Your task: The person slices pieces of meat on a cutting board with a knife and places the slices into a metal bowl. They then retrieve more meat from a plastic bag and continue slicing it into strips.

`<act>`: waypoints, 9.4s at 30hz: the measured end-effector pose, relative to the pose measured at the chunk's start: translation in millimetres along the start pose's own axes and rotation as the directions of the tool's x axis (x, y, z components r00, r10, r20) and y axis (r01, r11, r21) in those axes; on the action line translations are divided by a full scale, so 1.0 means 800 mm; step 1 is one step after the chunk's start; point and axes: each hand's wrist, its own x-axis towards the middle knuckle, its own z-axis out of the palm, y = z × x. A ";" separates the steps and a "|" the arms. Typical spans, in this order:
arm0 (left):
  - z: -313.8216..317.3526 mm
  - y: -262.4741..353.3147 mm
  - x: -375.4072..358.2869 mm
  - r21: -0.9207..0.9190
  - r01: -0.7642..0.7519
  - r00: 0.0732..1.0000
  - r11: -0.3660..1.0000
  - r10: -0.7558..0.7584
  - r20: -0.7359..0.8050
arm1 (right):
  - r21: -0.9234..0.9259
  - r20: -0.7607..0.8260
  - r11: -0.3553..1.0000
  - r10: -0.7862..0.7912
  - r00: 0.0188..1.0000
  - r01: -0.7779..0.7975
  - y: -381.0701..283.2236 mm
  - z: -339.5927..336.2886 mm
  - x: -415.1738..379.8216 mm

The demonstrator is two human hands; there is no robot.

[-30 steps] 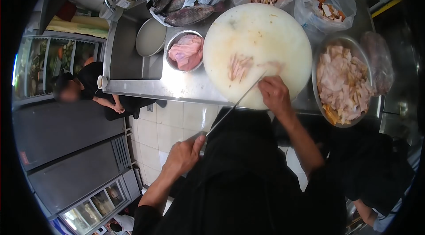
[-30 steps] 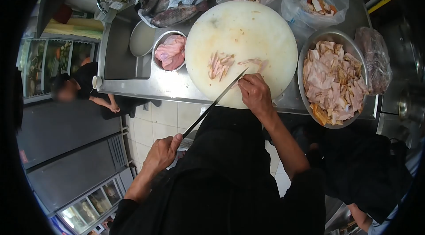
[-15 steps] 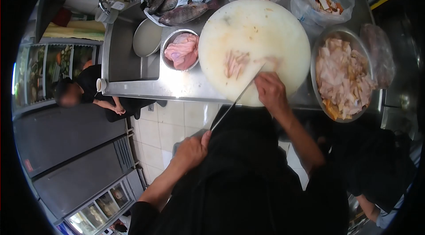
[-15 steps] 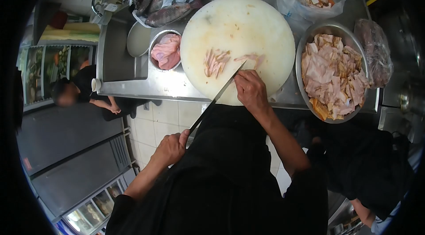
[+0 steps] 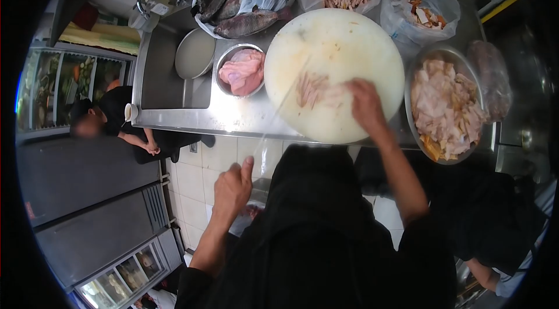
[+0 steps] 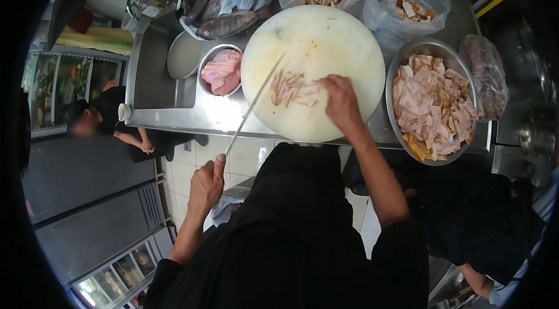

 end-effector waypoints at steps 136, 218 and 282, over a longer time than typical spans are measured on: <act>0.024 0.162 0.090 -0.504 0.308 0.860 0.807 -0.010 0.510 | -0.293 0.137 0.848 0.495 0.858 -0.442 0.180 -0.329 0.030; 0.014 0.017 -0.045 -0.124 -0.067 0.974 0.990 0.092 0.209 | -0.212 -0.015 0.976 0.043 0.999 -0.045 -0.081 0.028 -0.044; 0.063 0.003 -0.042 0.053 -0.342 0.933 0.938 0.332 0.142 | -0.015 -0.062 1.000 -0.004 0.998 0.003 -0.062 0.017 -0.050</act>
